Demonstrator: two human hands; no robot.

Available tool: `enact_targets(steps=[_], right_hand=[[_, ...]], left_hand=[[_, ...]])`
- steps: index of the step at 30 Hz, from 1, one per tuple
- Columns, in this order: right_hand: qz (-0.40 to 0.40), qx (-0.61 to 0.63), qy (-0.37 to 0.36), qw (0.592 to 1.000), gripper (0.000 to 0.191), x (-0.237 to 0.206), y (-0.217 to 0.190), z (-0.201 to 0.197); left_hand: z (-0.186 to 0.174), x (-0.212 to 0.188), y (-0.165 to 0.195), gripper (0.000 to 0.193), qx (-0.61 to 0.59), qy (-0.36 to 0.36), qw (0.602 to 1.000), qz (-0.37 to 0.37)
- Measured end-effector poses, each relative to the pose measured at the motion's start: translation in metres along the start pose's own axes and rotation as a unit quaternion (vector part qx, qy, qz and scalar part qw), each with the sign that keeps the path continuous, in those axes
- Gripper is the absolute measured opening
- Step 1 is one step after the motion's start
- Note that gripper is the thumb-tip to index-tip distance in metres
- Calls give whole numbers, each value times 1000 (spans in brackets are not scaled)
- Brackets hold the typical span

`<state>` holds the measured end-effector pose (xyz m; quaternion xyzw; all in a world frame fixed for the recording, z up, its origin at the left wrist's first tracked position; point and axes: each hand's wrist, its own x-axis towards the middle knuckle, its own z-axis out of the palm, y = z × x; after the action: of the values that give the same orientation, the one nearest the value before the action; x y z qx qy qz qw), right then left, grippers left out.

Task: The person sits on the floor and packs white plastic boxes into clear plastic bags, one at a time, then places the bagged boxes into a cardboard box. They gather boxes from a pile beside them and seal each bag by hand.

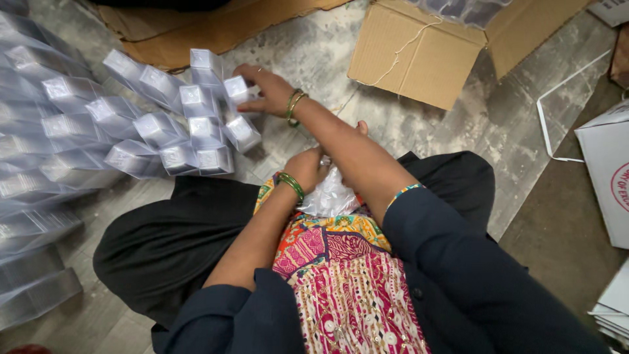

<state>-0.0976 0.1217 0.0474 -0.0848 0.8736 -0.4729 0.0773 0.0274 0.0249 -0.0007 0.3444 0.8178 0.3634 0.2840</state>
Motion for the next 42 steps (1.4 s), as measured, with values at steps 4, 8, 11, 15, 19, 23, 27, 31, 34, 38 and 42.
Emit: enact_targets(steps=[4, 8, 11, 15, 19, 23, 27, 31, 34, 38, 42], right_hand=[[37, 29, 70, 996, 75, -38, 26, -35], [108, -6, 80, 991, 70, -103, 67, -66], [87, 55, 73, 992, 67, -142, 83, -70], [116, 120, 156, 973, 66, -179, 81, -70], [142, 327, 223, 907, 36, -209, 56, -70], [39, 315, 172, 933, 25, -217, 31, -52], [97, 128, 157, 974, 18, -209, 17, -36], [102, 226, 222, 943, 18, -202, 15, -30], [118, 244, 258, 927, 18, -201, 18, -26], [62, 197, 296, 933, 22, -202, 24, -17], [41, 275, 289, 916, 19, -203, 29, -13]], left_hand=[[-23, -9, 11, 26, -44, 47, 998, 2], [-39, -7, 15, 29, -238, 119, 964, 10], [-44, -2, 18, 28, -351, 184, 905, 151], [-44, -6, 24, 36, -397, 191, 891, 114], [-45, -12, 32, 39, -397, 208, 888, 102], [-46, -14, 38, 40, -309, 244, 905, 162], [-45, -14, 38, 39, -377, 221, 896, 78], [-43, -9, 30, 30, -435, 216, 873, 45], [-35, -5, 23, 25, -524, 194, 829, 34], [-23, -2, 15, 20, -601, 160, 783, -23], [-17, -1, 12, 22, -538, 174, 824, -39]])
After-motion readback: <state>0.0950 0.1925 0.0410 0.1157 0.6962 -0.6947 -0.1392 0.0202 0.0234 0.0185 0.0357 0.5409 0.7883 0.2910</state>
